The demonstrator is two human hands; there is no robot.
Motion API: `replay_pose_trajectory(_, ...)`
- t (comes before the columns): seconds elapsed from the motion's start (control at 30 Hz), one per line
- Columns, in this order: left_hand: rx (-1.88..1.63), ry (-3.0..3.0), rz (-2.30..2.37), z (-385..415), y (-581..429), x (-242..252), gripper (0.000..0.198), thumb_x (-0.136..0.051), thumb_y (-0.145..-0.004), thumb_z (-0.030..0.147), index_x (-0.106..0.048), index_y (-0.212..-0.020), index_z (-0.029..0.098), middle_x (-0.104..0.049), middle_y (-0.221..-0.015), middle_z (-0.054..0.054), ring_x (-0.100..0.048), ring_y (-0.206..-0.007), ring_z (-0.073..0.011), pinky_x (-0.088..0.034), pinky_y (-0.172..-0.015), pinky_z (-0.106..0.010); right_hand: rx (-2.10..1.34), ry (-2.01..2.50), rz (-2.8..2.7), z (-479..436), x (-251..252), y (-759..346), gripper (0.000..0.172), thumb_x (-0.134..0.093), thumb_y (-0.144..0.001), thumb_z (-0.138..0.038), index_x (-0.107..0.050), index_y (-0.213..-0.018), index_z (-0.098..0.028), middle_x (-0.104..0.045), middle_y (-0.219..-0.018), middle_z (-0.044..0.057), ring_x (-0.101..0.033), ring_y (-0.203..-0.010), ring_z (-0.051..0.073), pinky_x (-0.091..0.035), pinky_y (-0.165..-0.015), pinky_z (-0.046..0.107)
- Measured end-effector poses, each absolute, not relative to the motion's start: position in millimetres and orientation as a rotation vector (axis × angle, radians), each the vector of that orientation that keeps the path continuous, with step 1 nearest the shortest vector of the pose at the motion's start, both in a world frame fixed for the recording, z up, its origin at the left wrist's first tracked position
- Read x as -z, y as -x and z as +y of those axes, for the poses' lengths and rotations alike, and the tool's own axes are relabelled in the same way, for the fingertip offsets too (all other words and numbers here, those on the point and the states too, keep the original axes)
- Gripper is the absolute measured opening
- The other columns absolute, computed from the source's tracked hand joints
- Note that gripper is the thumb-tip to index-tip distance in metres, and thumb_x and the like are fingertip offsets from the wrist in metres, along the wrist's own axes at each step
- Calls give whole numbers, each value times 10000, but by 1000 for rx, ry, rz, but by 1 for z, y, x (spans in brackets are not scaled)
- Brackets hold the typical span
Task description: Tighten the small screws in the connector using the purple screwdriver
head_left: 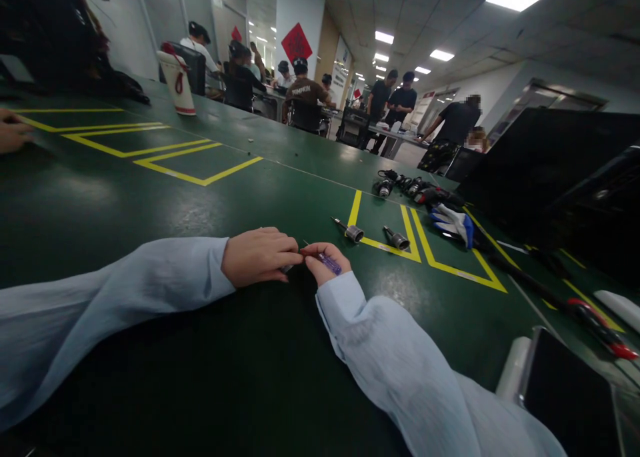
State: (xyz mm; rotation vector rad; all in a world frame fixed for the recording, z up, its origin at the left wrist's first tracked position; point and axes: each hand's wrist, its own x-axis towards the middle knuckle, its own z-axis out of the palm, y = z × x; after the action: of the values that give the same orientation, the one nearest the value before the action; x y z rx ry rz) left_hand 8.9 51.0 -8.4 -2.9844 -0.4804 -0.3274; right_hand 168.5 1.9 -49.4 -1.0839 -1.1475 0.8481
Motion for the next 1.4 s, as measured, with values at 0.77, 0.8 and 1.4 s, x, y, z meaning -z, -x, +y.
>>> replay_pose_trajectory(0.77, 699, 3075, -746, 55, 0, 4, 294, -501, -819, 302, -564, -1061, 148, -606, -1039, -112, -565, -927, -190, -423, -816, -302, -924, 1173, -913, 3, 29, -178, 329, -566, -696, -451, -558, -562, -151, -492, -346, -40, -449, -311, 81, -380, -357, 201)
replay_pose_trajectory(0.8, 775, 3096, -745, 56, 1, 7, 292, -499, -823, 305, -560, -1065, 153, -607, -1045, -112, -566, -943, -190, -428, -821, -304, -928, 1192, -926, 2, 27, -179, 348, -561, -698, -460, -537, -528, -157, -454, -315, -53, -415, -284, 71, -342, -329, 190)
replay_pose_trajectory(1.4, 1403, 3173, -1224, 53, -5, 17, 362, -667, -680, 325, -641, -1009, 177, -666, -981, -82, -627, -871, -194, -523, -762, -321, -605, 1381, -1322, -1, 34, -183, 360, -514, -740, -432, -590, -494, -182, -477, -379, -31, -441, -360, 95, -341, -400, 222)
